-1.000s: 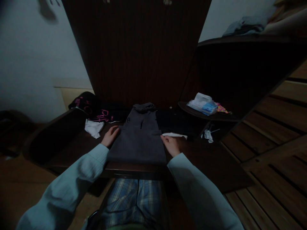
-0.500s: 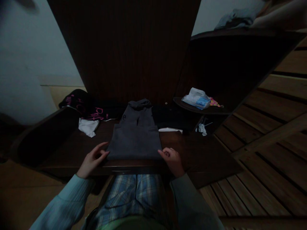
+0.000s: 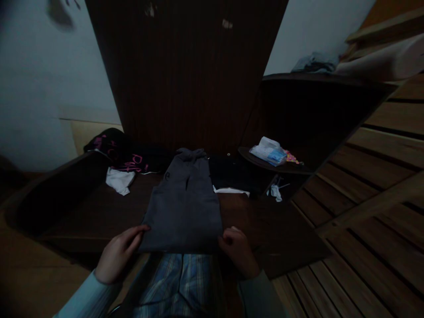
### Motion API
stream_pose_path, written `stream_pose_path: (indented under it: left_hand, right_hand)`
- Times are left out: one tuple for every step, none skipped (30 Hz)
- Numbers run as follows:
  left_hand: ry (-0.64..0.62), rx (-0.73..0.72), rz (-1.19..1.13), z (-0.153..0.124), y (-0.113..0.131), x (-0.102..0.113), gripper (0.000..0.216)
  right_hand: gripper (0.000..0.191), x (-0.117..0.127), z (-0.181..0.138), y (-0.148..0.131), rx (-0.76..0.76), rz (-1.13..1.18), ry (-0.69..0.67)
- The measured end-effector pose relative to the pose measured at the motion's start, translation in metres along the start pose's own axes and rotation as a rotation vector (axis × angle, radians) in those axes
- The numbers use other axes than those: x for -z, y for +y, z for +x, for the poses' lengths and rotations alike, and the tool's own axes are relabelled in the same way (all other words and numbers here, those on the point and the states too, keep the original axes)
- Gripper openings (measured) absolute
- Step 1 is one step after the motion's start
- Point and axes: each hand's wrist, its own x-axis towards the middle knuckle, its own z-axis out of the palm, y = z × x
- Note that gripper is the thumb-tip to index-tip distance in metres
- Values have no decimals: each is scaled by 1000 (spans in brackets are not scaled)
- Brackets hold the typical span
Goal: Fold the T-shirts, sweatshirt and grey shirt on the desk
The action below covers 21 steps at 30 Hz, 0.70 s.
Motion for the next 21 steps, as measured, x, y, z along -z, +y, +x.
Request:
stream_pose_path:
  left_hand:
    - [-30,-2,2,-2,1,4,32]
    - [-63,-11,9,-2,3,8,32]
    - [-92,-22,21,-1,5,13,31]
    - [-108,-33,36,1,7,18,31]
    - [-111,-44,48,4,9,23,31]
    - [-101,-56,52,9,11,28,32]
    - [-82,-65,48,15,12,32,33]
    - [-64,-70,38,22,12,34,34]
    - [-51,-67,27,31,10,36,36]
    - [-43,-57,17,41,7,36,39]
    - [-42,-38,11,52,4,36,42]
    - [-42,-12,3,64,0,34,46]
    - [-45,7,-13,77,-4,32,50]
    - [-48,22,-42,89,-8,29,54]
    - [-49,30,-73,100,-11,26,57]
    - [-43,33,-102,110,-13,22,58]
    - [-31,31,-124,118,-13,19,57]
    - [-17,22,-137,124,-13,16,55]
    - [-7,11,-145,127,-13,14,50]
    - [-3,0,-153,130,-11,12,45]
    - [-3,-10,-163,130,-10,12,41]
  right_hand:
    - [39,2,-3,-2,-4,-8,-16]
    - [39,5,-5,-4,-17,-21,-21]
    - [40,8,-6,-6,-35,-37,-16]
    - [40,12,-6,-7,-57,-51,-8]
    - [39,15,-5,-9,-80,-57,2]
    - [37,18,-3,-9,-103,-52,17]
    - [34,21,1,-10,-122,-33,32]
    - [29,23,7,-9,-138,-1,51]
    - [25,24,14,-7,-149,38,73]
    - [24,25,23,-5,-156,77,95]
    - [26,25,33,-2,-158,113,109]
    - [29,24,44,1,-158,143,111]
    - [32,22,55,4,-157,170,96]
    - [33,20,65,7,-155,191,69]
    - [32,17,75,9,-149,205,34]
    - [30,14,84,10,-142,210,2]
    - [26,11,91,11,-135,203,-18]
    - [23,8,96,11,-130,185,-25]
    - [20,5,100,11,-123,158,-19]
    - [17,3,101,10,-119,129,-5]
    - [15,1,102,8,-116,101,15]
